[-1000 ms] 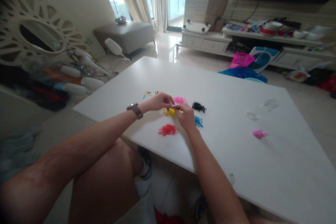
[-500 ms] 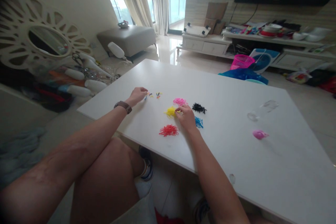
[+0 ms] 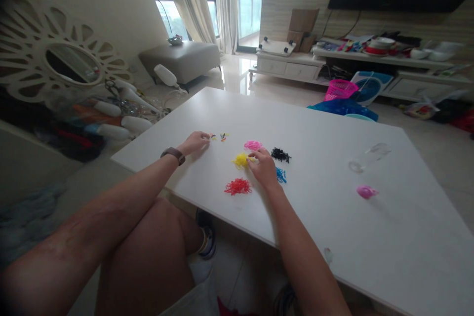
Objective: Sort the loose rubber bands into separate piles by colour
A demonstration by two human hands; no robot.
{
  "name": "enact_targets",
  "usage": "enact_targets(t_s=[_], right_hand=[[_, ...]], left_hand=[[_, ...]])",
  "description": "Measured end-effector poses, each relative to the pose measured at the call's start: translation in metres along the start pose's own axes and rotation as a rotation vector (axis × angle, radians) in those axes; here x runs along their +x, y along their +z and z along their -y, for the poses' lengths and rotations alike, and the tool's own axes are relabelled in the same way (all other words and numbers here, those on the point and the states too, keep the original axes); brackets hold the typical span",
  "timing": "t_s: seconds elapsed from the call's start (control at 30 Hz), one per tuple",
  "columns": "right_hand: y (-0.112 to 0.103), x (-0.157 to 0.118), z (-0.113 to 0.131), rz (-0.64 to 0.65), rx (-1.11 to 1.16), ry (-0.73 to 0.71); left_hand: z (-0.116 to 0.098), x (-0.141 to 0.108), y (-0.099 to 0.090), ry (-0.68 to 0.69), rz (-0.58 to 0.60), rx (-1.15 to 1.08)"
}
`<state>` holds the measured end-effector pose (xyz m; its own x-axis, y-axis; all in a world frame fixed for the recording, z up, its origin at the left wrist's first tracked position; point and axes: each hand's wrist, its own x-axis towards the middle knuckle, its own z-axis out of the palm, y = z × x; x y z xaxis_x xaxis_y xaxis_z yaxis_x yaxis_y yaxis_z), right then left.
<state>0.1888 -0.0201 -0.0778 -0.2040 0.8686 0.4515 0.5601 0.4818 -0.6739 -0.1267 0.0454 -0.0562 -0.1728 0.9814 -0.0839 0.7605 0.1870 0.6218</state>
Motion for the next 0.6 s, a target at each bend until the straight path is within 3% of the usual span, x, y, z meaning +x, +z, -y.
enact_targets(t_s=[0.17, 0.4, 0.6], right_hand=[[-0.001, 0.001, 0.000, -0.005, 0.000, -0.016], [-0.003, 0.001, 0.002, 0.021, -0.020, -0.013], [-0.003, 0.001, 0.002, 0.029, -0.017, -0.020]], left_hand=[[-0.001, -0.001, 0.000, -0.005, -0.072, -0.085], [-0.008, -0.003, 0.006, 0.133, 0.022, -0.158], [-0.006, 0.000, 0.010, 0.139, 0.084, -0.139]])
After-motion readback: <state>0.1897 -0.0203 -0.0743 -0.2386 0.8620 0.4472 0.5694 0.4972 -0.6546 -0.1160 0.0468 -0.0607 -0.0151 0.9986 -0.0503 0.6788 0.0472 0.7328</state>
